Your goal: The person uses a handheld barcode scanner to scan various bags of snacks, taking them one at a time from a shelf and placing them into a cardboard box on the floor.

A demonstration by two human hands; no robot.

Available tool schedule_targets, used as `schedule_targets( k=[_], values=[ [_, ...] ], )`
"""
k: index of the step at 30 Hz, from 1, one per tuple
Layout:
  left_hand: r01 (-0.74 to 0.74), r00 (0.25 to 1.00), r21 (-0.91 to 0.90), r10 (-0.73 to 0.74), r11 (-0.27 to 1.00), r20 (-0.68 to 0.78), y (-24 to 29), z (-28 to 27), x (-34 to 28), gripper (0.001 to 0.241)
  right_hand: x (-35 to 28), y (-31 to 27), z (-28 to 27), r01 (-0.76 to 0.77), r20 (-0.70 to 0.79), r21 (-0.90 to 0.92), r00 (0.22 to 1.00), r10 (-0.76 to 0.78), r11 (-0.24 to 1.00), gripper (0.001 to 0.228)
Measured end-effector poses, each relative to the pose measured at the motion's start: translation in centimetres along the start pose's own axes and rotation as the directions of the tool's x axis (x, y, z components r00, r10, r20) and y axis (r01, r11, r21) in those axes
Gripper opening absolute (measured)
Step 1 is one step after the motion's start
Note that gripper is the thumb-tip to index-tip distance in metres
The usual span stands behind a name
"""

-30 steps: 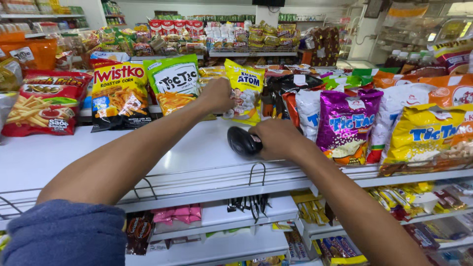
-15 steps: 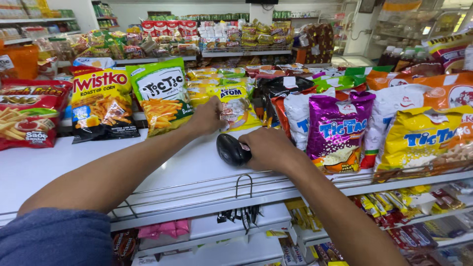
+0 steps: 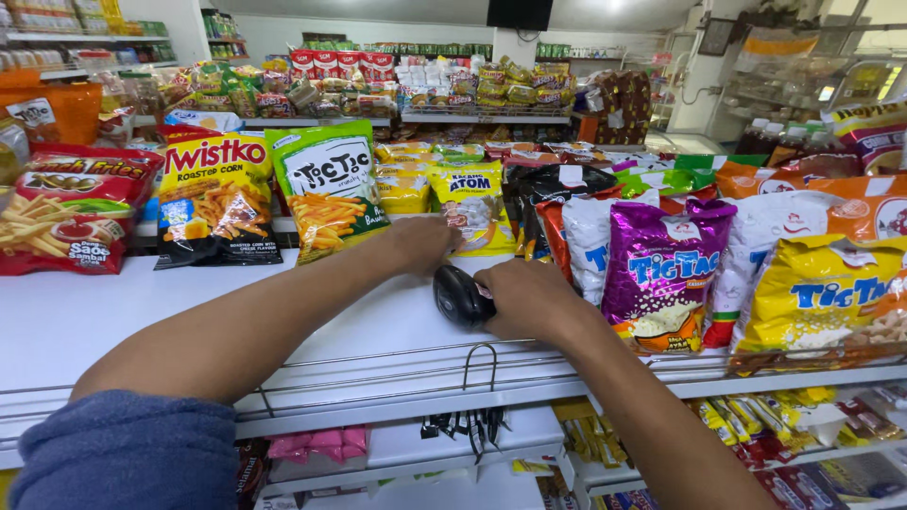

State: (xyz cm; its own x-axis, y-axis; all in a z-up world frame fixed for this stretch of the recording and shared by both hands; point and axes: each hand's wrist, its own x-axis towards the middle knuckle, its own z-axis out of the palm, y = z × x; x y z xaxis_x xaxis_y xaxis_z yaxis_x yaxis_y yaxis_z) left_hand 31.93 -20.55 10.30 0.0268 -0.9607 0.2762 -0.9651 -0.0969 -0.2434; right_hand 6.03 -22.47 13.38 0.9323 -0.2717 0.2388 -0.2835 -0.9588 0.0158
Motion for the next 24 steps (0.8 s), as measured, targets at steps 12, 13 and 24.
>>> schedule_targets(
  k=[12, 13, 24],
  values=[
    [0.144, 0.967, -0.121, -0.114, 0.982, 0.227, 2.8, -10.4, -2.9, 0.043, -0.7, 0.0, -0.5, 0.038, -0.439, 0.218, 0.896, 0.063, 0.975, 0.033],
    [0.157, 0.965, -0.109, -0.129, 0.982, 0.227, 3.1, -11.2, -3.6, 0.043, -0.7, 0.2, -0.5, 0.053, -0.47, 0.217, 0.881, 0.056, 0.975, 0.032],
    [0.079, 0.992, -0.226, -0.054, 0.971, 0.113, 7.5, -14.8, -12.5, 0.047, -4.0, -1.3, -2.9, 0.247, -0.564, 0.174, 0.818, -0.109, 0.953, 0.037]
  ],
)
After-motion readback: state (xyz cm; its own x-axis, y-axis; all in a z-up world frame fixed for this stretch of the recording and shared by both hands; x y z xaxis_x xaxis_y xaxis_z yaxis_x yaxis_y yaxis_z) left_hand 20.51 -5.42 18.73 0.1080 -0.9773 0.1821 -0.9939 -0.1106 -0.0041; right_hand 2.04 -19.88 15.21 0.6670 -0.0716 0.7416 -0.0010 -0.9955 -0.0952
